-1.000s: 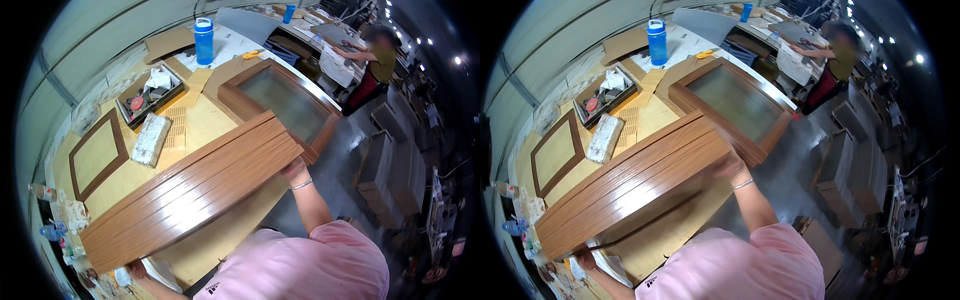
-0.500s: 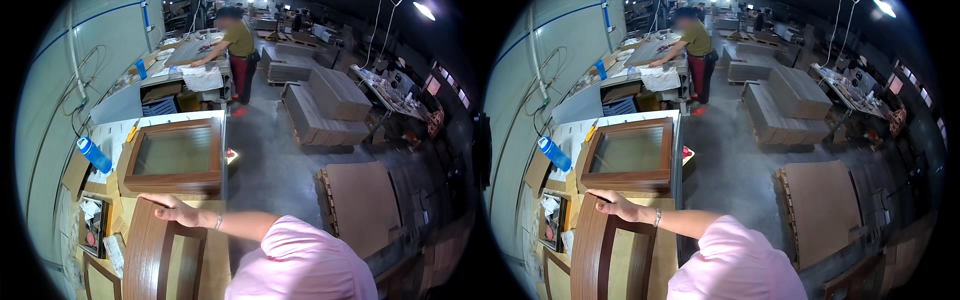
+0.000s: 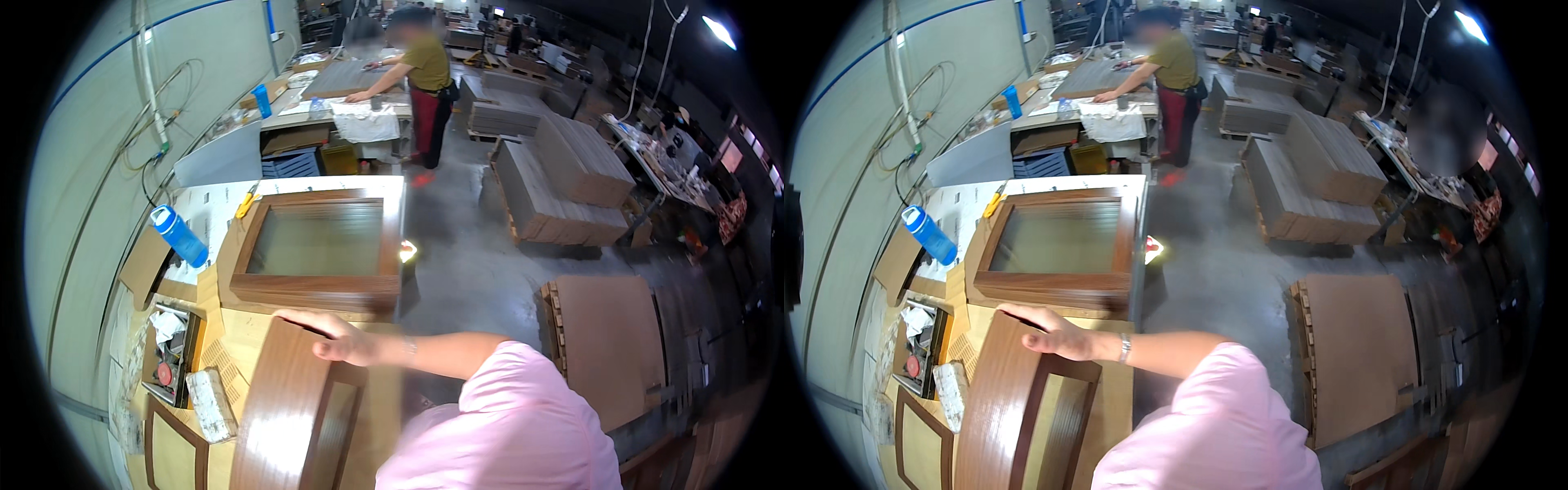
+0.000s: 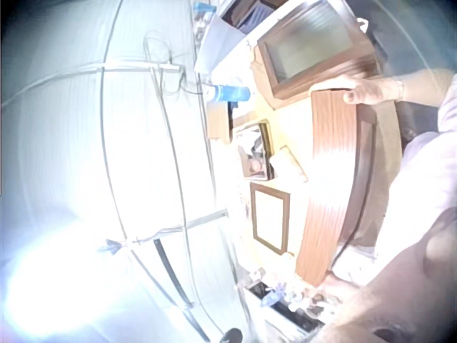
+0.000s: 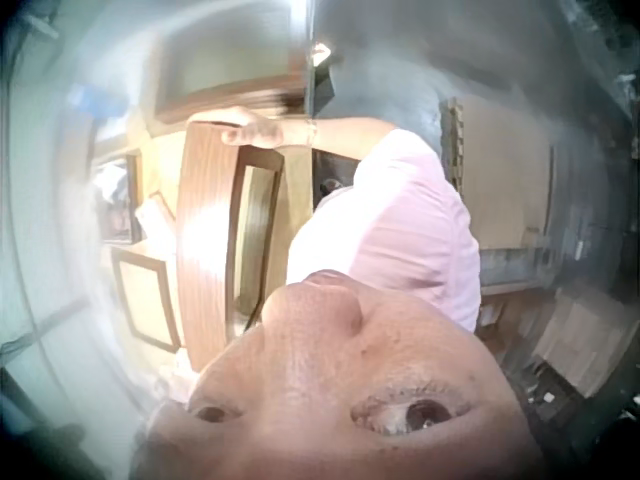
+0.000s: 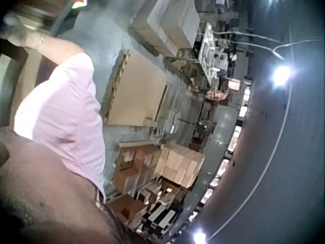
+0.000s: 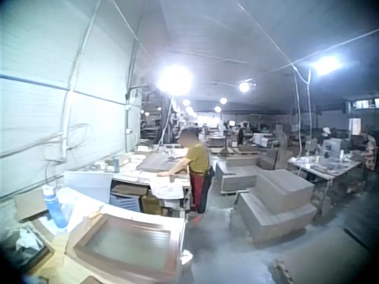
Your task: The person wipes the glass and wooden frame of a cabinet door with a cloth dampened by a liquid from a bottle. They then use a small block to rub the corners and edges of the wooden frame before wiping it again.
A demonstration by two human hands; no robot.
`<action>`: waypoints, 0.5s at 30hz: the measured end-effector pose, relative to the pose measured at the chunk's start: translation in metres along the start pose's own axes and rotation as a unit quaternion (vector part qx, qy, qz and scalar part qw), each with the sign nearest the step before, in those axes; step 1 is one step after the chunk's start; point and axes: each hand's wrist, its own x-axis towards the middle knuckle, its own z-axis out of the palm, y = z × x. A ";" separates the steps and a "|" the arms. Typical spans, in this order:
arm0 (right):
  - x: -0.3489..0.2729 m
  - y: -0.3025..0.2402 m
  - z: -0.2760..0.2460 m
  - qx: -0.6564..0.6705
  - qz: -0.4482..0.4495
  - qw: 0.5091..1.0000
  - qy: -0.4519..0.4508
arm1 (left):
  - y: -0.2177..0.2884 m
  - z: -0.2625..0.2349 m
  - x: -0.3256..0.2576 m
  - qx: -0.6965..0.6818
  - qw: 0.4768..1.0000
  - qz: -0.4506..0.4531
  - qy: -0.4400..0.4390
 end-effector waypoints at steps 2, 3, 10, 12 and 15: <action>0.001 -0.003 0.000 -0.012 0.013 1.000 -0.018 | -0.010 -0.016 -0.001 -0.001 0.999 -0.042 0.009; 0.002 -0.001 0.002 -0.013 0.021 0.999 -0.032 | -0.017 -0.028 -0.004 -0.003 0.998 -0.067 0.020; 0.014 -0.015 -0.013 0.245 0.137 0.958 -0.061 | -0.070 -0.089 -0.048 -0.035 0.967 -0.244 0.058; 0.016 -0.010 -0.026 0.290 0.294 0.910 0.035 | -0.074 -0.097 -0.052 -0.043 0.960 -0.272 0.044; 0.023 0.050 -0.036 -0.033 0.128 0.979 -0.152 | -0.085 -0.113 -0.082 -0.061 0.944 -0.319 0.063</action>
